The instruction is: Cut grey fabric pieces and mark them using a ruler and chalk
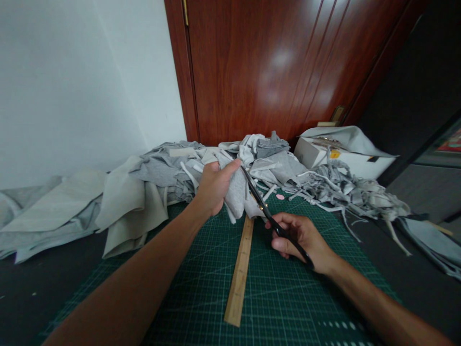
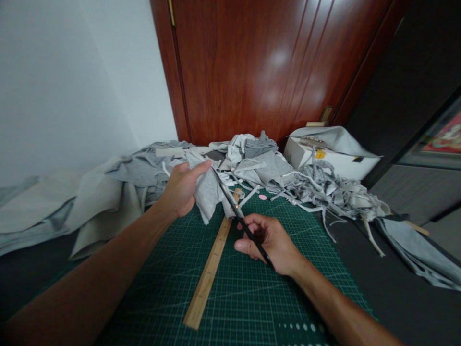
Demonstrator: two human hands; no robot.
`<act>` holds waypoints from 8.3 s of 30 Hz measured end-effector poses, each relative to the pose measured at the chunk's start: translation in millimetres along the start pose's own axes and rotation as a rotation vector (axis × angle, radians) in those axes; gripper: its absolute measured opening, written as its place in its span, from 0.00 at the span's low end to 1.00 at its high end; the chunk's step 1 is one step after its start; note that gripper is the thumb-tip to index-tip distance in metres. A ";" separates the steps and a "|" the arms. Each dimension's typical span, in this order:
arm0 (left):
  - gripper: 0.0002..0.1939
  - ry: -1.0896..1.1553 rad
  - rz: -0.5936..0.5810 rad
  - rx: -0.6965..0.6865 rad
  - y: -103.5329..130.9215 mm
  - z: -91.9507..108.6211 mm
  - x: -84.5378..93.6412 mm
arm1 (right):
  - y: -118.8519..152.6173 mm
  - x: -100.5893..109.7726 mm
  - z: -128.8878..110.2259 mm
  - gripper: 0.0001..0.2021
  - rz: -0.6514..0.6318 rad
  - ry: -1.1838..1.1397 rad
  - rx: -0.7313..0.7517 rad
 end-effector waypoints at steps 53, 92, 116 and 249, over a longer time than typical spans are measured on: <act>0.13 -0.139 0.008 -0.073 -9.8 -3.8 12.2 | 0.5 4.2 2.2 0.23 0.026 0.048 -0.030; 0.10 -0.100 -0.080 0.131 -0.9 -0.7 5.1 | -2.3 5.1 0.6 0.27 0.035 0.047 -0.021; 0.10 -0.137 -0.122 0.165 1.4 -4.8 1.5 | -1.2 5.1 2.9 0.26 0.025 0.069 -0.023; 0.08 -0.082 -0.110 0.188 -7.2 0.2 12.1 | -0.9 7.5 7.9 0.25 0.046 0.136 -0.010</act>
Point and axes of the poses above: each hand's wrist, its own y-axis away from the middle knuckle, its own x-axis out of the back of the hand, z = x × y, the point moved 5 cm from there along -y, towards the middle knuckle, and after that the axes turned 15 degrees about x, right-handed, at the moved point
